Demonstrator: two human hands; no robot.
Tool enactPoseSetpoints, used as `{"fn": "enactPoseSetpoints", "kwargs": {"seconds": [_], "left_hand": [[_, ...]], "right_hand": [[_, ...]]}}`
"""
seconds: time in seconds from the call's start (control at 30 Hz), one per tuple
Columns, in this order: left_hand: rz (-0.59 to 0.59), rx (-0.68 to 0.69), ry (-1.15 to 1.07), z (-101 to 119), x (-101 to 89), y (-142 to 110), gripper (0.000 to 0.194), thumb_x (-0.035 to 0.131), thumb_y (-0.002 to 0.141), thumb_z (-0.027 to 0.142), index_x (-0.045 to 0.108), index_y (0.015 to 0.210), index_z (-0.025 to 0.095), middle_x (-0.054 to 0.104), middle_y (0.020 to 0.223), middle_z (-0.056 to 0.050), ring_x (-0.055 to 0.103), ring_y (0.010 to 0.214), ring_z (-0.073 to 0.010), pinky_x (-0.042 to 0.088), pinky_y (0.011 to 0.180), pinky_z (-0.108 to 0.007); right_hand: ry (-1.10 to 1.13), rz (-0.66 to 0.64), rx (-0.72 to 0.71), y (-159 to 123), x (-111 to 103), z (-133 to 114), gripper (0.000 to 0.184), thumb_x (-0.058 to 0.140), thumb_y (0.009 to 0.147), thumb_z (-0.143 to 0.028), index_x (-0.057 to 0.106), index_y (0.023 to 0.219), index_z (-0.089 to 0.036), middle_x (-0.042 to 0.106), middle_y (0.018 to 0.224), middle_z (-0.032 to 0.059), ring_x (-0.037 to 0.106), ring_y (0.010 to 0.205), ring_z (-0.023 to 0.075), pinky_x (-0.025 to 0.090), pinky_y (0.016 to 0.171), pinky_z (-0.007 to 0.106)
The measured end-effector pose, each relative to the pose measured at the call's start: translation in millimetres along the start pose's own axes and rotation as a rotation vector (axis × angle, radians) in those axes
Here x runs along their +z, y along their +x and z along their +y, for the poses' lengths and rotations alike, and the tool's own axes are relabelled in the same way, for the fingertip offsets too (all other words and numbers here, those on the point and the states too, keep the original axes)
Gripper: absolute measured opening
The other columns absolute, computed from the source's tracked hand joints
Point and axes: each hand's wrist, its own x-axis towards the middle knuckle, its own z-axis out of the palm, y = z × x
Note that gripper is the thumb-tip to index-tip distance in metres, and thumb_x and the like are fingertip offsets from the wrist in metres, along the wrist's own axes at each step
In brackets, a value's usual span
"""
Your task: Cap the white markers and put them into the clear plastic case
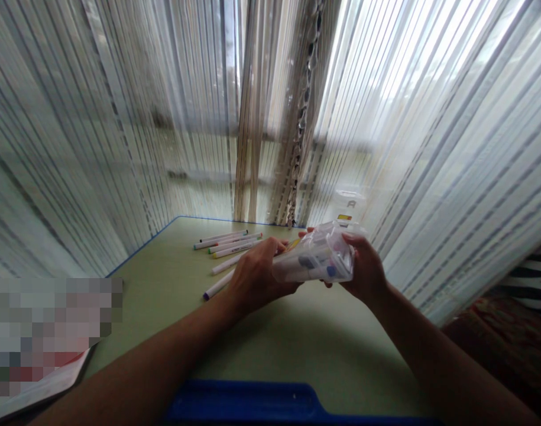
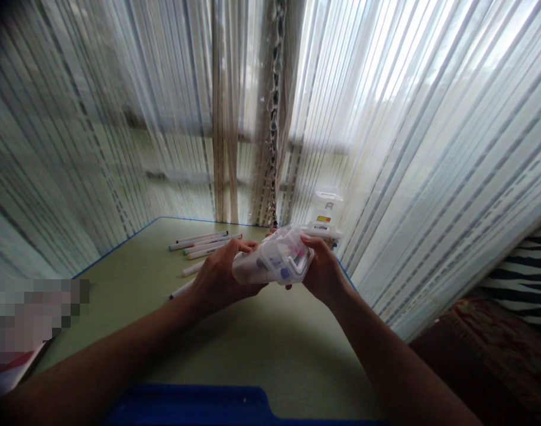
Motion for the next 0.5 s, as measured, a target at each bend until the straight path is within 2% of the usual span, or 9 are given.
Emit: {"fn": "enactPoseSetpoints", "kwargs": {"seconds": [0.2, 0.27, 0.33, 0.4, 0.5], "left_hand": [[-0.055, 0.012, 0.01, 8.1, 2.4, -0.1, 0.077, 0.084, 0.059, 0.053, 0.044, 0.116, 0.02, 0.069, 0.109, -0.013, 0.07, 0.093, -0.031, 0.057, 0.076, -0.043], [-0.06, 0.043, -0.004, 10.9, 2.0, 0.3, 0.082, 0.085, 0.057, 0.058, 0.044, 0.117, 0.02, 0.068, 0.111, -0.013, 0.069, 0.096, -0.0309, 0.056, 0.08, -0.044], [-0.063, 0.076, -0.022, 12.8, 1.3, 0.5, 0.085, 0.083, 0.058, 0.063, 0.043, 0.12, 0.021, 0.067, 0.114, -0.013, 0.067, 0.1, -0.031, 0.055, 0.084, -0.046], [-0.068, 0.114, -0.044, 14.0, 0.7, 0.4, 0.087, 0.08, 0.061, 0.067, 0.042, 0.124, 0.021, 0.065, 0.118, -0.014, 0.066, 0.104, -0.0312, 0.055, 0.087, -0.046], [-0.077, 0.139, -0.053, 16.5, -0.1, -0.4, 0.086, 0.078, 0.066, 0.065, 0.039, 0.129, 0.021, 0.062, 0.126, -0.016, 0.064, 0.109, -0.0309, 0.053, 0.09, -0.046]], "right_hand": [[0.01, 0.006, 0.057, -1.1, 5.2, -0.3, 0.057, 0.057, 0.071, -0.046, 0.07, 0.116, -0.014, 0.075, 0.105, 0.0165, 0.074, 0.082, 0.0314, 0.051, 0.032, 0.026], [0.014, 0.025, 0.057, -2.5, 8.7, -2.1, 0.057, 0.057, 0.07, -0.045, 0.07, 0.116, -0.014, 0.075, 0.107, 0.0161, 0.073, 0.089, 0.0336, 0.057, 0.042, 0.031], [0.021, 0.045, 0.049, -3.5, 10.7, -3.7, 0.056, 0.058, 0.067, -0.043, 0.071, 0.114, -0.015, 0.075, 0.108, 0.0148, 0.072, 0.095, 0.0353, 0.062, 0.058, 0.039], [0.028, 0.06, 0.045, -4.1, 10.3, -4.4, 0.054, 0.059, 0.067, -0.043, 0.072, 0.111, -0.016, 0.076, 0.108, 0.0137, 0.072, 0.099, 0.0361, 0.062, 0.072, 0.045], [0.012, 0.069, 0.039, -4.3, 6.5, -2.9, 0.049, 0.06, 0.07, -0.044, 0.072, 0.109, -0.017, 0.076, 0.107, 0.0125, 0.072, 0.1, 0.0356, 0.06, 0.08, 0.047]]}}
